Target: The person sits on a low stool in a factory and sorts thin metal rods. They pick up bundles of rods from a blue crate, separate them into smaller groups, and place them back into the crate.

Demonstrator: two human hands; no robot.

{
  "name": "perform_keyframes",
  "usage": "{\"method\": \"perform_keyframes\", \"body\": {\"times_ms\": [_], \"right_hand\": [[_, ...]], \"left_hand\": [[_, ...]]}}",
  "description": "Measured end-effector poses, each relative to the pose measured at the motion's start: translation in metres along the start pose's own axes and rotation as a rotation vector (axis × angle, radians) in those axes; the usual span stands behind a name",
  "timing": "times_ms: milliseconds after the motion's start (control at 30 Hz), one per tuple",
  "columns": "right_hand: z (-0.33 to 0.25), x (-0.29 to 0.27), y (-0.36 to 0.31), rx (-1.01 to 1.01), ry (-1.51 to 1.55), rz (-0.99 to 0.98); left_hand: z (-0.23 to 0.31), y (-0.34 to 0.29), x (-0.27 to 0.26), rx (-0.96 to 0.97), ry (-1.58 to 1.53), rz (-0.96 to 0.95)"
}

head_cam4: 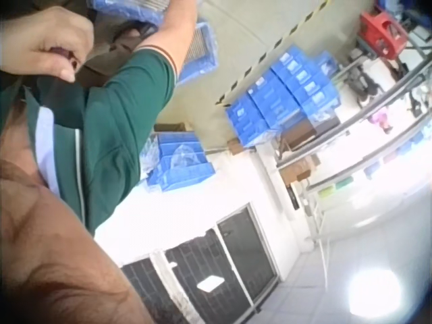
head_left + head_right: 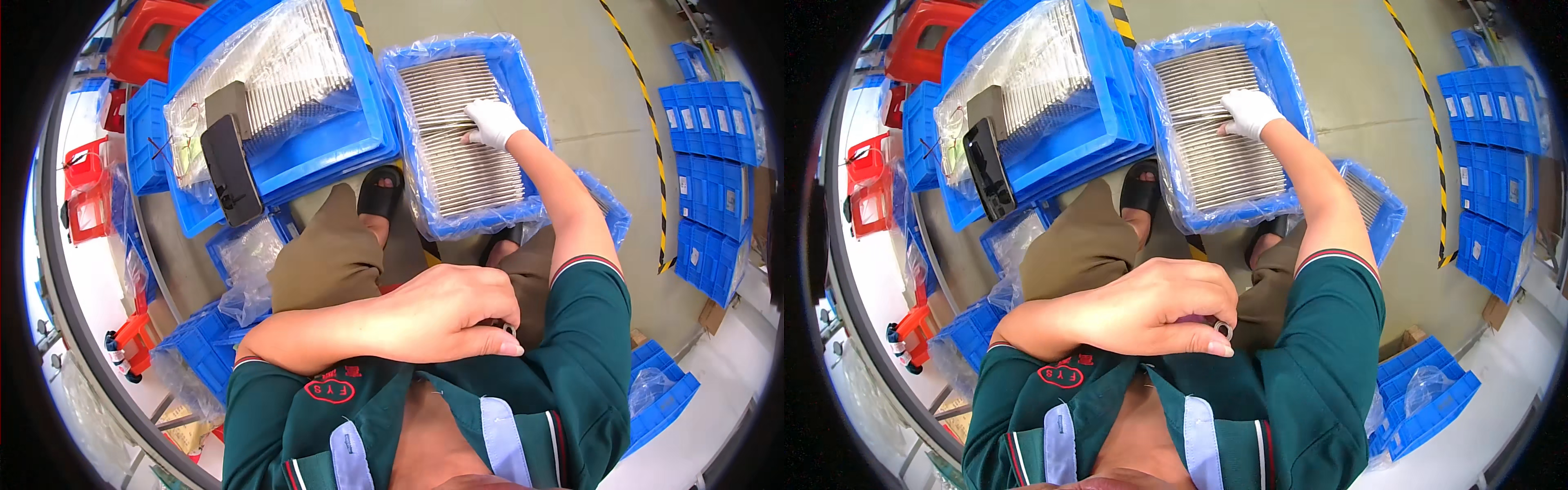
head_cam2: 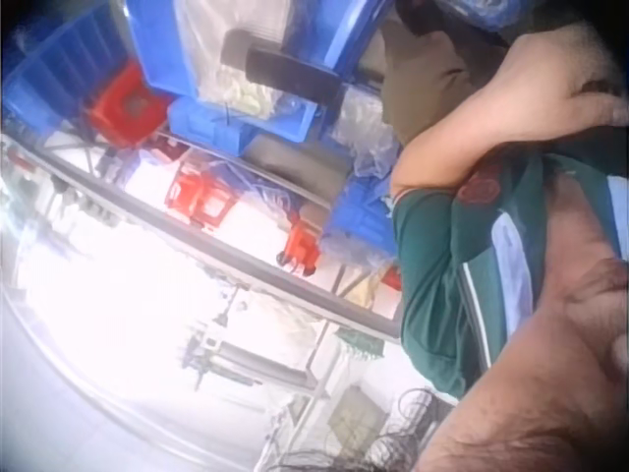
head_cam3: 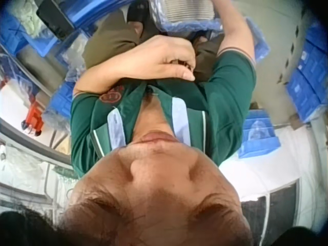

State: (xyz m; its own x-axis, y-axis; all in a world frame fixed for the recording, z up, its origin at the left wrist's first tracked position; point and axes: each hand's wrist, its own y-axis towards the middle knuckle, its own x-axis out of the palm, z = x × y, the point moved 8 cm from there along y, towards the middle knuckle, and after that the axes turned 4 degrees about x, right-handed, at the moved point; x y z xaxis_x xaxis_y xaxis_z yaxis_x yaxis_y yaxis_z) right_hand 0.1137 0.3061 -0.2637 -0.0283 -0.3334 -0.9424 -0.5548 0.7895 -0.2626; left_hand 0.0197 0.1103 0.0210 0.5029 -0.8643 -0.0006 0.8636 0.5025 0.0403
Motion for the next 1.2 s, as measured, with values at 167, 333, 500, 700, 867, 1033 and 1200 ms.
{"method": "perform_keyframes", "body": {"times_ms": [167,333,500,700,867,1033,1200], "right_hand": [[-0.008,-0.011,-0.004,-0.1,-0.056,0.191],[-0.005,0.0,0.006,-0.063,-0.028,0.13],[-0.01,-0.001,0.018,-0.036,-0.045,0.135],[-0.018,0.002,0.031,-0.078,-0.057,0.245],[-0.033,0.001,0.028,-0.036,-0.07,0.387],[-0.045,0.01,0.021,-0.017,0.02,0.48],[-0.038,-0.002,0.016,0.076,0.108,0.457]], "left_hand": [[0.0,0.0,-0.005,-0.022,-0.01,-0.003],[0.0,-0.001,-0.004,-0.029,-0.03,-0.003],[0.0,-0.001,-0.004,-0.047,-0.039,0.005],[0.001,0.0,-0.006,-0.053,-0.03,0.006],[0.001,-0.002,-0.008,-0.121,-0.048,-0.004],[0.001,-0.003,-0.008,-0.144,-0.078,-0.004],[0.002,-0.003,-0.009,-0.123,-0.055,0.009]]}}
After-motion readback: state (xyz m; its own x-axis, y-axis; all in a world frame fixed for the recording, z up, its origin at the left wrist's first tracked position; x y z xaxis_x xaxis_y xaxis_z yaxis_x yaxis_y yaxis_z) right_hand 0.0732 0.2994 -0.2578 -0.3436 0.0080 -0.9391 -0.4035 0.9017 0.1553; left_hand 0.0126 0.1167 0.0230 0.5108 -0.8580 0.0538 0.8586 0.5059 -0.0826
